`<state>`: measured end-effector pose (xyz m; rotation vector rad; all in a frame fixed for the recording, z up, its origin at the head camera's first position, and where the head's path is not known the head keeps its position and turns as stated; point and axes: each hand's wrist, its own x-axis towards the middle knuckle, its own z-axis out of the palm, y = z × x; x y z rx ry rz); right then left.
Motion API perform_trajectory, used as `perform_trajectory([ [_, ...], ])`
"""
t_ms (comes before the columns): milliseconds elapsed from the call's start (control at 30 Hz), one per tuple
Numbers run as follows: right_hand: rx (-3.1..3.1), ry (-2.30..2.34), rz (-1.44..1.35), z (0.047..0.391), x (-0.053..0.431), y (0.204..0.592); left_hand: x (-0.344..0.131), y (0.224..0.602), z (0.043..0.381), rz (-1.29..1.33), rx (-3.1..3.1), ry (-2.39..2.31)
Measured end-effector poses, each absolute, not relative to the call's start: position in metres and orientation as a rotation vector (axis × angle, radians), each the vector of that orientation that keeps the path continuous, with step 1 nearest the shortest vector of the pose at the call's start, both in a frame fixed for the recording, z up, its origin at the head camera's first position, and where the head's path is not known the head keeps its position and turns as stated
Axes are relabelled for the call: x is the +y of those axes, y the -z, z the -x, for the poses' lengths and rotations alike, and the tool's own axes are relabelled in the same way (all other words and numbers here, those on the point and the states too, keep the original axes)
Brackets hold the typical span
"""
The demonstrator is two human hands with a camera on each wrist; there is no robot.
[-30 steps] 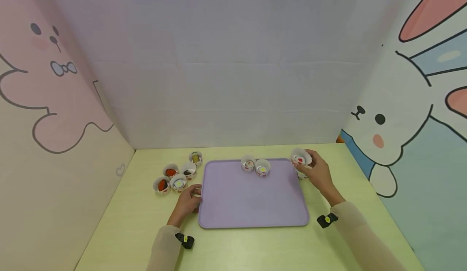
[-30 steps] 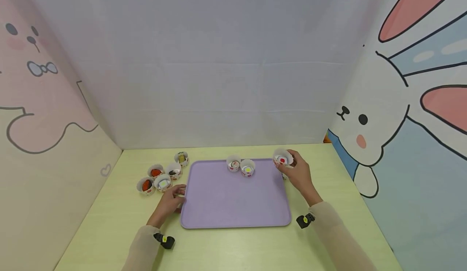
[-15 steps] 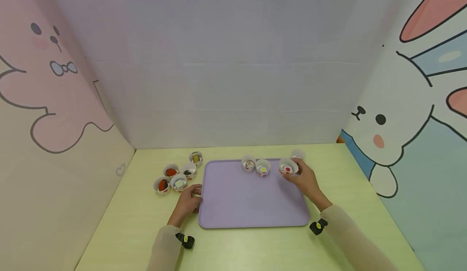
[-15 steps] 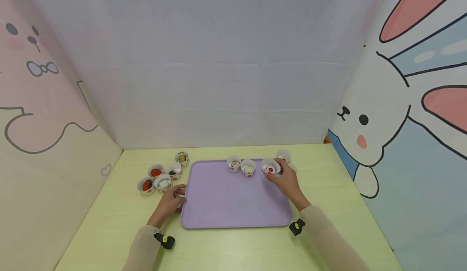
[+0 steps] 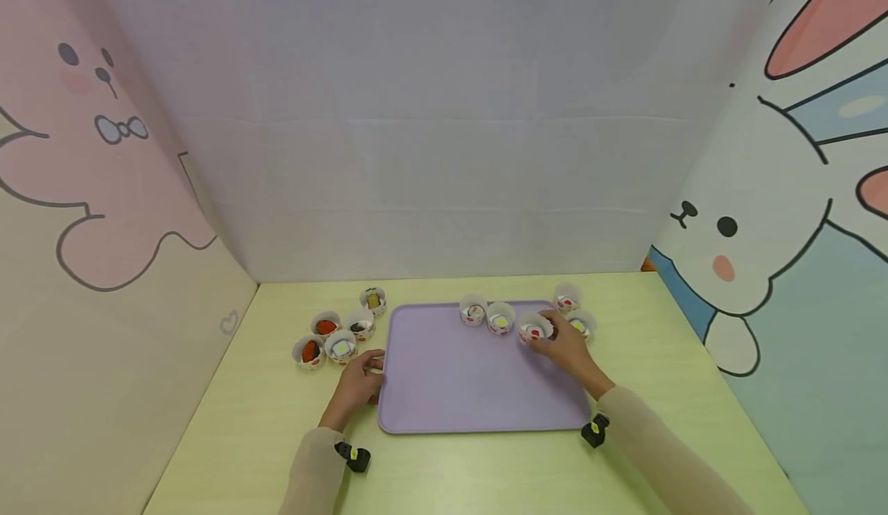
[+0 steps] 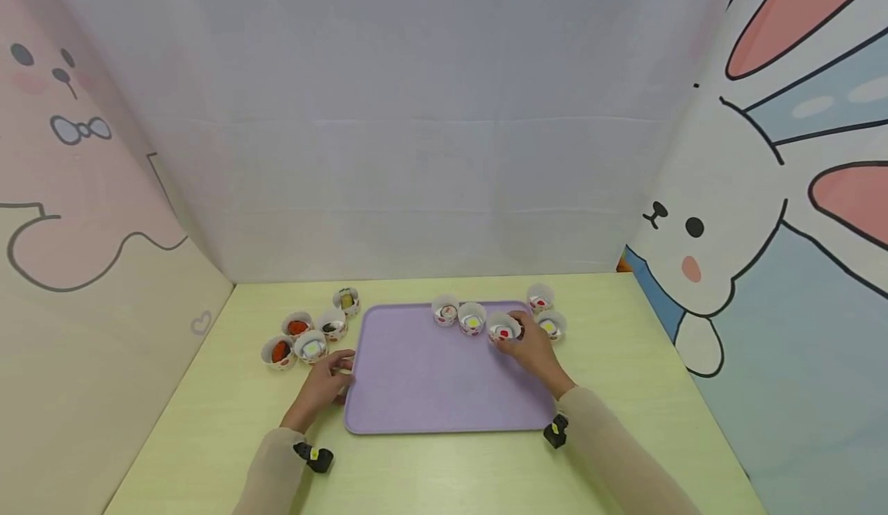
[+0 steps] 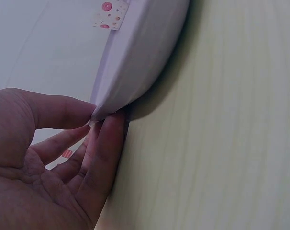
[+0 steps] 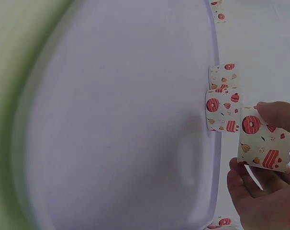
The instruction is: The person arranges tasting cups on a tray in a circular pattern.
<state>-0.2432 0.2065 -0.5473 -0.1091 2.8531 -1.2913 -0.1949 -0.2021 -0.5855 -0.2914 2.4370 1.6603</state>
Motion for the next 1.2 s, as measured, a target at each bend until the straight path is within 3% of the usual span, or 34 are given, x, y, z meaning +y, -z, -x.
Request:
perform_trajectory([
  [1200,2.8,1.306,0.222,0.25,0.196,0.572,-0.202,0.584,0.193,0.286,2.458,-1.639],
])
